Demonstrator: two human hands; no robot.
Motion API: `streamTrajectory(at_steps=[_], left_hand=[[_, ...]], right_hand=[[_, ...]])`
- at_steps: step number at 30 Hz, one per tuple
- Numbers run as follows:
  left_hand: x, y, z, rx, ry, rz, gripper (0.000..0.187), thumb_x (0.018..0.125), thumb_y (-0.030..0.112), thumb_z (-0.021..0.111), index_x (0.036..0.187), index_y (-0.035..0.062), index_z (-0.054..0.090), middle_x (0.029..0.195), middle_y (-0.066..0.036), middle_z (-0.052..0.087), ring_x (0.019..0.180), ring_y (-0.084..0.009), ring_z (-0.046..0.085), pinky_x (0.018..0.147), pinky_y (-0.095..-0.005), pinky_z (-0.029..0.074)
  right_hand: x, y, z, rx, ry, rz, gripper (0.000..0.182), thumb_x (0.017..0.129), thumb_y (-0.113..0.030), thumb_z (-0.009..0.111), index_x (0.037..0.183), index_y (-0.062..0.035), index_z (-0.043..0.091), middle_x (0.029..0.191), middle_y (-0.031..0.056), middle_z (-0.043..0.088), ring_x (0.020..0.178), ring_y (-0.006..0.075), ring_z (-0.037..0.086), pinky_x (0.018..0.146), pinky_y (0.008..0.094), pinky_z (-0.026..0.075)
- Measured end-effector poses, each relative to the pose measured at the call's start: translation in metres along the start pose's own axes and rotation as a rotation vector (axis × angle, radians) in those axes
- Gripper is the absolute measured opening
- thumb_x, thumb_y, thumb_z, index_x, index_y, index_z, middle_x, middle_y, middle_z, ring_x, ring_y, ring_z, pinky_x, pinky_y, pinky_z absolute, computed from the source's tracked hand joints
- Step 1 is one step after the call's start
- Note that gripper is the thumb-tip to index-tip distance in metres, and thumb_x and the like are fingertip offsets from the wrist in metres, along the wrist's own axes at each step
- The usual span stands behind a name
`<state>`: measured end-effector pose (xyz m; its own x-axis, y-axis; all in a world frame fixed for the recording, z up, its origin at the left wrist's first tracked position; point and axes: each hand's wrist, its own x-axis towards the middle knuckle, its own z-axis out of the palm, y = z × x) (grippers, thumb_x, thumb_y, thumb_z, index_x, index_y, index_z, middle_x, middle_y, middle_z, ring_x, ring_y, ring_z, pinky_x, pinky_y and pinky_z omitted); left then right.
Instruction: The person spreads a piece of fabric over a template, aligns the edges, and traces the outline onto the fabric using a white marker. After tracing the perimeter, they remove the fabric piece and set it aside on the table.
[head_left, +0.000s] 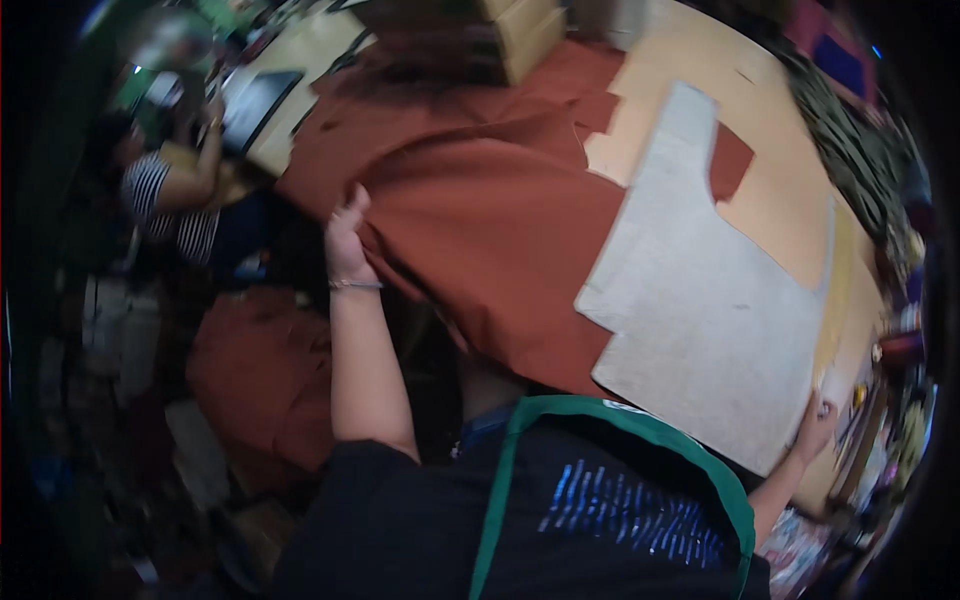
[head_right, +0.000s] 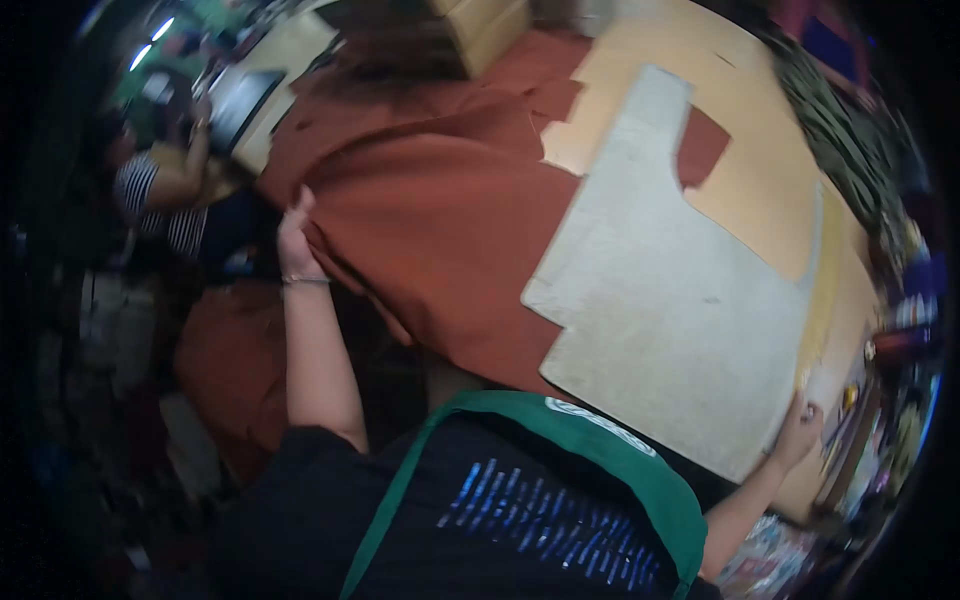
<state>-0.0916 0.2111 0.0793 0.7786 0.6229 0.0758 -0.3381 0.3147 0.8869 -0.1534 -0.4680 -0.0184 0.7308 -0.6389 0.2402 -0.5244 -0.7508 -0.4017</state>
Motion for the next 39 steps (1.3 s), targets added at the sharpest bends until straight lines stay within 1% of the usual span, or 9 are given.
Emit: streamTrajectory(at_steps=[10,12,19,22,25,28,33,35,39], left_hand=[[-0.006,0.266,-0.322,0.217,0.696,0.198,0.039,0.091,0.032,0.042,0.116,0.0041,0.05,0.115,-0.01,0.054,0.106,-0.026,0.051,0.091,-0.0416,0.04],[-0.041,0.339,-0.401,0.381,0.709,-0.088,0.044,0.092,0.036,0.039,0.121,0.0034,0.047,0.118,-0.011,0.052,0.108,-0.0256,0.051,0.092,-0.0407,0.039],[-0.16,0.346,-0.411,1.825,2.079,-0.653,0.077,0.08,0.061,0.041,0.137,0.0115,0.024,0.137,-0.017,0.029,0.118,-0.035,0.038,0.096,-0.0458,0.033],[-0.144,0.285,-0.382,1.922,1.292,-0.557,0.089,0.074,0.073,0.032,0.139,0.0151,0.016,0.139,-0.022,0.02,0.124,-0.0392,0.029,0.102,-0.0487,0.023],[-0.145,0.189,-0.541,1.648,0.813,-0.536,0.079,0.081,0.066,0.031,0.14,0.0157,0.014,0.142,-0.02,0.017,0.129,-0.0378,0.019,0.103,-0.0469,0.023],[-0.124,0.178,-0.379,2.13,1.103,-0.817,0.076,0.084,0.058,0.036,0.14,0.0136,0.011,0.142,-0.02,0.015,0.131,-0.0347,0.017,0.103,-0.0432,0.024],[-0.041,0.132,-0.221,1.721,0.393,0.556,0.036,0.081,0.03,0.057,0.1,-0.0016,0.059,0.095,-0.019,0.06,0.092,-0.0324,0.055,0.085,-0.0373,0.041],[-0.016,0.072,-0.173,1.705,0.304,0.495,0.045,0.081,0.035,0.059,0.103,-0.0034,0.056,0.094,-0.016,0.059,0.084,-0.0271,0.057,0.077,-0.0327,0.044],[0.037,-0.016,-0.142,0.484,0.617,-0.44,0.056,0.075,0.053,0.061,0.098,0.0021,0.06,0.101,-0.013,0.059,0.096,-0.0231,0.054,0.084,-0.0379,0.04]], right_hand=[[0.005,-0.004,-0.003,-0.087,-0.028,-0.02,0.055,0.078,-0.05,0.057,0.091,0.0032,0.056,0.076,0.0155,0.055,0.068,0.023,0.05,0.063,0.0316,0.042],[0.005,-0.002,-0.004,-0.067,0.016,-0.078,0.054,0.078,-0.05,0.057,0.09,0.0032,0.056,0.073,0.0141,0.053,0.067,0.0223,0.049,0.061,0.0315,0.041],[0.001,-0.005,-0.005,-0.121,0.03,-0.08,0.048,0.079,-0.044,0.059,0.089,0.0022,0.056,0.067,0.0117,0.052,0.06,0.021,0.046,0.057,0.0324,0.04],[-0.001,-0.005,-0.004,-0.068,0.033,-0.069,0.048,0.078,-0.045,0.059,0.088,0.0016,0.056,0.067,0.0115,0.052,0.059,0.02,0.046,0.056,0.0317,0.039],[0.001,0.0,-0.005,-0.091,0.024,-0.069,0.048,0.078,-0.046,0.059,0.088,0.0011,0.056,0.066,0.0112,0.052,0.059,0.0196,0.046,0.056,0.0315,0.039],[0.004,-0.003,-0.004,-0.104,0.028,-0.058,0.049,0.078,-0.046,0.059,0.088,0.001,0.056,0.066,0.0113,0.052,0.059,0.0203,0.047,0.057,0.032,0.039],[0.005,0.006,0.0,-0.081,0.026,-0.027,0.049,0.078,-0.046,0.059,0.089,0.001,0.056,0.07,0.0127,0.053,0.062,0.0222,0.049,0.06,0.0334,0.041],[-0.002,-0.011,-0.007,-0.087,-0.012,0.029,0.048,0.078,-0.046,0.059,0.089,0.001,0.056,0.073,0.0134,0.054,0.065,0.0225,0.049,0.061,0.0337,0.041],[0.0,0.003,-0.001,-0.11,0.041,-0.053,0.046,0.078,-0.043,0.06,0.089,0.0013,0.057,0.081,0.014,0.055,0.068,0.0225,0.05,0.062,0.0333,0.041]])
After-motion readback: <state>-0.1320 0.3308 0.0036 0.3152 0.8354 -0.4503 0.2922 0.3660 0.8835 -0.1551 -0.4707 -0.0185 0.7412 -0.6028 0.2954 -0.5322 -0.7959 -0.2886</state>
